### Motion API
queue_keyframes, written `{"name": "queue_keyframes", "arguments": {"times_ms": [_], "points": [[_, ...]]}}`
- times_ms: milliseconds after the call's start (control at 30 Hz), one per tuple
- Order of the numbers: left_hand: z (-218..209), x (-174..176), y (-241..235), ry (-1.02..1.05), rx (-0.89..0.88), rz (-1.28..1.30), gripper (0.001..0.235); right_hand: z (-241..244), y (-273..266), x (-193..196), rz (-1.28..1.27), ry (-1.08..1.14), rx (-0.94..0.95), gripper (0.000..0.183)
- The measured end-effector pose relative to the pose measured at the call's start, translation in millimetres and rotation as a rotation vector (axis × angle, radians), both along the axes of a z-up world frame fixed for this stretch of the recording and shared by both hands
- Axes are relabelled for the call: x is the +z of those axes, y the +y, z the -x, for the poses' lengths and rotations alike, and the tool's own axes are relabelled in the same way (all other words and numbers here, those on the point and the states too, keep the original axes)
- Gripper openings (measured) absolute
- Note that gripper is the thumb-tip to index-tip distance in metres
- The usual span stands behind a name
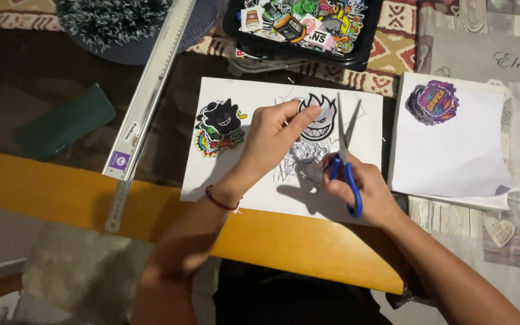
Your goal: The person is using scissors to cut out individual stickers from a pile, following the contours of the sticker designs.
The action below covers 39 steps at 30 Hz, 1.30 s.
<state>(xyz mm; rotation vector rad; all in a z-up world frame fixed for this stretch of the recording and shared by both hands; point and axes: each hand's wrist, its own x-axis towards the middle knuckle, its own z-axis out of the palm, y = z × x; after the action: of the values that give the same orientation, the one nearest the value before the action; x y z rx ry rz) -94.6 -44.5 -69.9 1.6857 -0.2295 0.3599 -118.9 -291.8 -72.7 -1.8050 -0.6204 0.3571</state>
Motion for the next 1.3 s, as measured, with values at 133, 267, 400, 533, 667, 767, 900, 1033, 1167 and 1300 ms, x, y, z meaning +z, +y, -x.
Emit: {"name": "queue_keyframes", "arguments": {"times_ms": [133,267,400,533,667,767,900,1033,1167,1300], "points": [[4,5,-4,-0.044,0.011,-0.008,0.041,3,-2,-3,0.029,-0.036,0.03,0.041],[10,13,-6,-0.05,0.008,-0.026,0.043,6,1,3,-0.002,0.011,0.043,0.045],[14,15,-11,-0.064,-0.002,-0.013,0.043,4,-1,3,-0.006,-0.012,0.034,0.046],[16,17,-12,-0.083,-0.009,-0.015,0.044,5,-1,3,-0.03,-0.005,0.023,0.044],[16,14,-16,-0.092,-0.004,-0.01,0.044,5,-3,-1,-0.05,-0.008,0.008,0.045],[17,14,-16,-0.1,0.001,-0.011,0.045,4,-5,-6,-0.061,-0.028,0.002,0.042],[17,14,-16,-0.104,0.002,-0.001,0.044,2,-8,-12,-0.061,-0.052,0.003,0.038],[18,16,-16,-0.11,0.0,0.004,0.043,2,-10,-19,-0.084,-0.055,-0.012,0.036],[17,14,-17,-0.124,0.006,-0.004,0.042,1,-10,-21,-0.075,-0.04,-0.01,0.035],[17,15,-15,-0.133,0.005,-0.012,0.043,0,-11,-23,-0.082,-0.045,-0.009,0.033]]}}
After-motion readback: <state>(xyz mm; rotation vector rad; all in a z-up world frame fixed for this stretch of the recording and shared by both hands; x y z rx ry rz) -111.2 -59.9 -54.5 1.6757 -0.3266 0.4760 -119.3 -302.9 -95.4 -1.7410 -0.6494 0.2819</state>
